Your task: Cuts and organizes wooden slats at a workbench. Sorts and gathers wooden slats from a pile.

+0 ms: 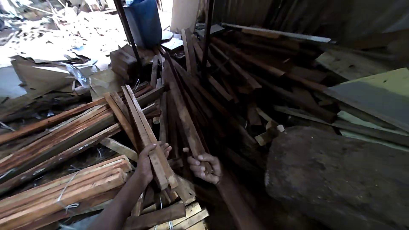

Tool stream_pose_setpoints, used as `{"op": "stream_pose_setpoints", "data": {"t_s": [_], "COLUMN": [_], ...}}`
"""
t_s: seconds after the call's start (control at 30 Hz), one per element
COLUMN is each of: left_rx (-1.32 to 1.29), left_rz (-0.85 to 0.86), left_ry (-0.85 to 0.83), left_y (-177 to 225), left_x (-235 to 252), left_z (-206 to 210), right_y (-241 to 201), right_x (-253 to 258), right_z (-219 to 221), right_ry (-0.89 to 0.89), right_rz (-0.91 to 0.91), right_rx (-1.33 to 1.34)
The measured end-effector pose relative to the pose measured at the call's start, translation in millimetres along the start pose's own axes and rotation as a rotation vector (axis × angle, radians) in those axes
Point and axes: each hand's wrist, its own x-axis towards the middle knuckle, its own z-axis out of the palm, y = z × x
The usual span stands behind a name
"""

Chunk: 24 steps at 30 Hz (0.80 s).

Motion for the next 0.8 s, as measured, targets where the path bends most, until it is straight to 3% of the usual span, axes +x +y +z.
{"op": "stream_pose_setpoints", "data": {"t_s": [0.1,0.17,0.2,0.37,0.47,0.53,0.7,0.8], "left_rx": [0.045,0.116,0.125,0.033,0.119,0.152,0.133,0.106], "left_rz": [-0.016,-0.018,-0.013,0.018,0.048,0.073,0.057,0.046], "left_ry": [-0.041,0.040,0.072,-0.087,-0.009,0.035,0.071,0.025], "left_y": [-2.3,-7.7,-11.1,-17.5,-20.5,-20.9,-10.1,-7.4], "left_x": [4.1,7.1,8.4,12.7,9.5,9.3,4.0,2.4], "left_z": [-3.0,-1.7,-1.8,-14.3,-7.1,-2.9,-2.3,-9.3], "right_y": [-4.6,3.6,11.8,27.9,17.9,2.7,-60.0,-87.0], "right_x": [6.5,22.1,30.5,51.4,58.7,62.5,40.3,21.9], "right_z": [30.1,49.2,50.4,44.3,35.1,24.5,-47.7,-82.3], "right_ry": [0.300,0.438,0.465,0.479,0.479,0.623,1.240,1.544], "right_rz": [0.174,0.302,0.343,0.385,0.403,0.323,-0.036,-0.103], "right_rx": [-0.588,-0.888,-0.965,-1.080,-1.135,-1.201,-1.313,-1.344]}}
